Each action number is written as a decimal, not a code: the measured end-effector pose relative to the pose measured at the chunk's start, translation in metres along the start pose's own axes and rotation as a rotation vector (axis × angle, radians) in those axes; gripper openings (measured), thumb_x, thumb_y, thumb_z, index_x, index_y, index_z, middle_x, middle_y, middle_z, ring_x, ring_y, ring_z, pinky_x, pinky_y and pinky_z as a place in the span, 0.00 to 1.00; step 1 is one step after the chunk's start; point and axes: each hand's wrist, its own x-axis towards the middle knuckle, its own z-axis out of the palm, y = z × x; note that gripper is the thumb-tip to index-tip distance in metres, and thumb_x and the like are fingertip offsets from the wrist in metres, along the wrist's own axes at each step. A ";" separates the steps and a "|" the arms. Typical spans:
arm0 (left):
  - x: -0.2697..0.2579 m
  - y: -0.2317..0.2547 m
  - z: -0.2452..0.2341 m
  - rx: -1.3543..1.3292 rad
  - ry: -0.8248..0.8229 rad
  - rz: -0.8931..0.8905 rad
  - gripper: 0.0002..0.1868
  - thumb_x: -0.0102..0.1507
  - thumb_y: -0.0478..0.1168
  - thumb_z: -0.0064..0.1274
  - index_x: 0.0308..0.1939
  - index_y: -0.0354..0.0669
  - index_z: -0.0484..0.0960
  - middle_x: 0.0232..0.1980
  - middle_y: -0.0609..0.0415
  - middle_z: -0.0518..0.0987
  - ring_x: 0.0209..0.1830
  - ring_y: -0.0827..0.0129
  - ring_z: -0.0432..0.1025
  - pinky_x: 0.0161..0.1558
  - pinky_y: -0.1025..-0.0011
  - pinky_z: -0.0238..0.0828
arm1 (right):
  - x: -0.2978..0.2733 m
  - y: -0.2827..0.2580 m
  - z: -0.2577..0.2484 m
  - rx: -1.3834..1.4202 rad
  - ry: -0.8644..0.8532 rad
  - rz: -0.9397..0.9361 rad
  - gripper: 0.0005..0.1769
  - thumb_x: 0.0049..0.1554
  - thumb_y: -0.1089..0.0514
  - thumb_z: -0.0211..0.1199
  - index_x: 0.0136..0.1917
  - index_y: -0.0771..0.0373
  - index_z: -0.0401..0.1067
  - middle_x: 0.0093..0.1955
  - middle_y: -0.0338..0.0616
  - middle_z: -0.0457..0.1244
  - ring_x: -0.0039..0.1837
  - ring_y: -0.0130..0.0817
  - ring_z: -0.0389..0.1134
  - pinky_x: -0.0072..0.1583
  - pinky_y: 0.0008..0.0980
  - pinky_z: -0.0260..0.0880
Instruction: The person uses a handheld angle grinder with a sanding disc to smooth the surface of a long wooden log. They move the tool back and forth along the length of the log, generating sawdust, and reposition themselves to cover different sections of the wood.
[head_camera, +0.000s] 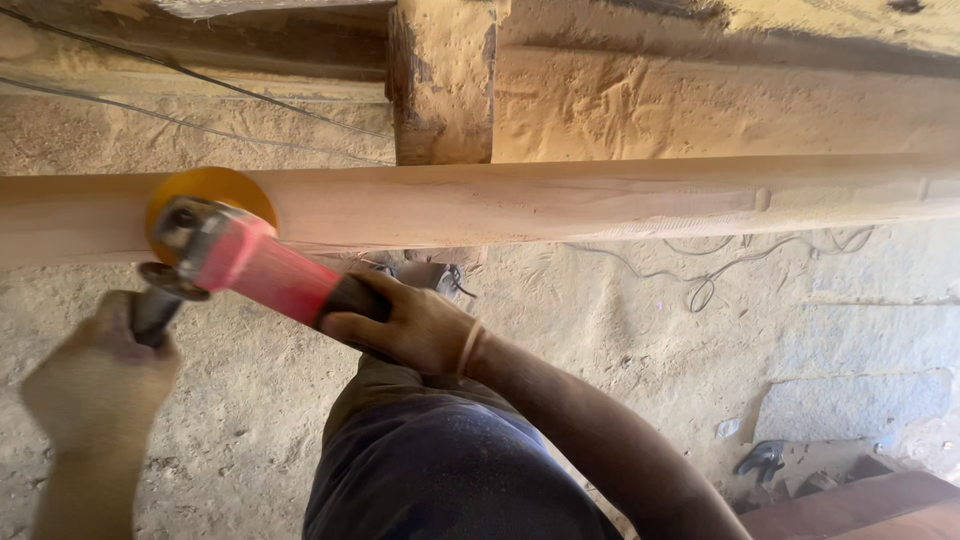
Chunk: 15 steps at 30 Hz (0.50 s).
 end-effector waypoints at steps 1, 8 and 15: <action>0.003 -0.003 0.001 -0.020 -0.013 -0.001 0.11 0.73 0.52 0.58 0.41 0.54 0.84 0.23 0.67 0.75 0.14 0.84 0.64 0.20 0.82 0.61 | 0.004 -0.009 -0.001 -0.017 0.007 -0.019 0.42 0.55 0.31 0.59 0.74 0.56 0.64 0.58 0.54 0.70 0.59 0.44 0.71 0.60 0.43 0.72; 0.046 0.123 -0.018 -0.702 0.118 0.157 0.13 0.69 0.48 0.57 0.57 0.58 0.83 0.27 0.62 0.78 0.21 0.74 0.70 0.24 0.71 0.67 | -0.088 0.056 -0.048 0.483 0.118 0.248 0.43 0.56 0.38 0.61 0.79 0.59 0.58 0.45 0.48 0.66 0.39 0.30 0.63 0.40 0.31 0.66; 0.111 0.368 -0.030 -0.986 -0.006 0.596 0.07 0.68 0.38 0.51 0.35 0.46 0.79 0.21 0.55 0.75 0.16 0.70 0.70 0.18 0.66 0.70 | -0.221 0.190 -0.099 0.781 0.604 0.361 0.31 0.61 0.42 0.53 0.69 0.65 0.61 0.42 0.49 0.66 0.35 0.33 0.67 0.34 0.30 0.67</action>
